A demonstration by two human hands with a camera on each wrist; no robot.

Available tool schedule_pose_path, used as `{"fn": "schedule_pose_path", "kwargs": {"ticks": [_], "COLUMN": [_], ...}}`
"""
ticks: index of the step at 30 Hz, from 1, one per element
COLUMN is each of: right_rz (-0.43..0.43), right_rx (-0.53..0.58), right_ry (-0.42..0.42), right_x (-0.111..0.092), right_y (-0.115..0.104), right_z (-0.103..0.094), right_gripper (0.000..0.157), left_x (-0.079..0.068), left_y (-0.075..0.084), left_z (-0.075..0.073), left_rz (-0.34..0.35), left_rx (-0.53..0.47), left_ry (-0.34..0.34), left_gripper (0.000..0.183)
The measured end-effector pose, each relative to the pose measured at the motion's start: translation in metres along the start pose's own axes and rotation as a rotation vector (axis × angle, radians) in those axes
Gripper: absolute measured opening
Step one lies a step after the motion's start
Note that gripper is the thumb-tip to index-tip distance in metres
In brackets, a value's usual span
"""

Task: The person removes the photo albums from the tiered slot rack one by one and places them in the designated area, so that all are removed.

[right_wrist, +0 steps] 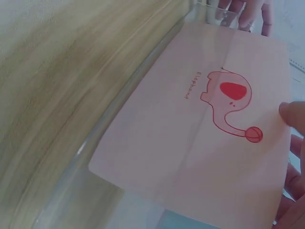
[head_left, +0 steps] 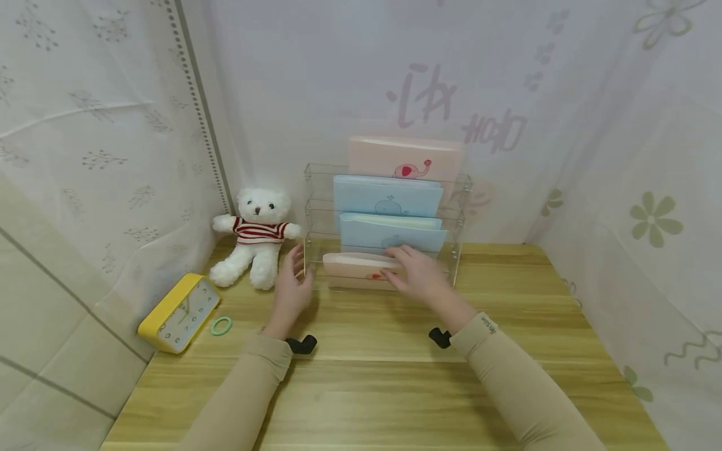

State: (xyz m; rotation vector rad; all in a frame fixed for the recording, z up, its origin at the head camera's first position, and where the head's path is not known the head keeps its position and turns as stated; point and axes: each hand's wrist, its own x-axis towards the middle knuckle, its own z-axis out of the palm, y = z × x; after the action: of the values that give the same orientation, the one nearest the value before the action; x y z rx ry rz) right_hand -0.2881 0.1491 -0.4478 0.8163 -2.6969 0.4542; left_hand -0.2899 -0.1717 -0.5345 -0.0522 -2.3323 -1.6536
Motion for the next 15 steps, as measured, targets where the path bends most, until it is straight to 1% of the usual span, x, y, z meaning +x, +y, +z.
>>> {"fn": "schedule_pose_path", "kwargs": {"ticks": [3, 6, 8, 10, 15], "right_rz": [0.007, -0.016, -0.041, -0.064, -0.106], "right_rx": [-0.008, -0.014, -0.018, -0.04, -0.083], "right_ry": [-0.017, -0.002, 0.036, 0.095, 0.232], "right_x": [0.0, 0.0, -0.001, -0.002, -0.002], "right_y": [-0.001, -0.002, -0.002, -0.002, 0.001], "right_z": [0.004, 0.009, 0.012, 0.016, 0.024], "right_gripper": [0.046, 0.041, 0.037, 0.032, 0.024], "left_x": [-0.002, -0.001, -0.001, 0.0, 0.002], "left_y": [-0.004, -0.009, -0.013, -0.017, -0.028], "left_z": [0.003, 0.004, 0.004, 0.005, 0.008], "left_rz": [-0.001, 0.01, 0.022, 0.028, 0.026], "left_rx": [-0.014, 0.001, 0.008, 0.022, 0.014], "left_ry": [0.006, 0.027, 0.027, 0.016, -0.007], "left_gripper": [0.061, 0.059, 0.058, 0.056, 0.053]}}
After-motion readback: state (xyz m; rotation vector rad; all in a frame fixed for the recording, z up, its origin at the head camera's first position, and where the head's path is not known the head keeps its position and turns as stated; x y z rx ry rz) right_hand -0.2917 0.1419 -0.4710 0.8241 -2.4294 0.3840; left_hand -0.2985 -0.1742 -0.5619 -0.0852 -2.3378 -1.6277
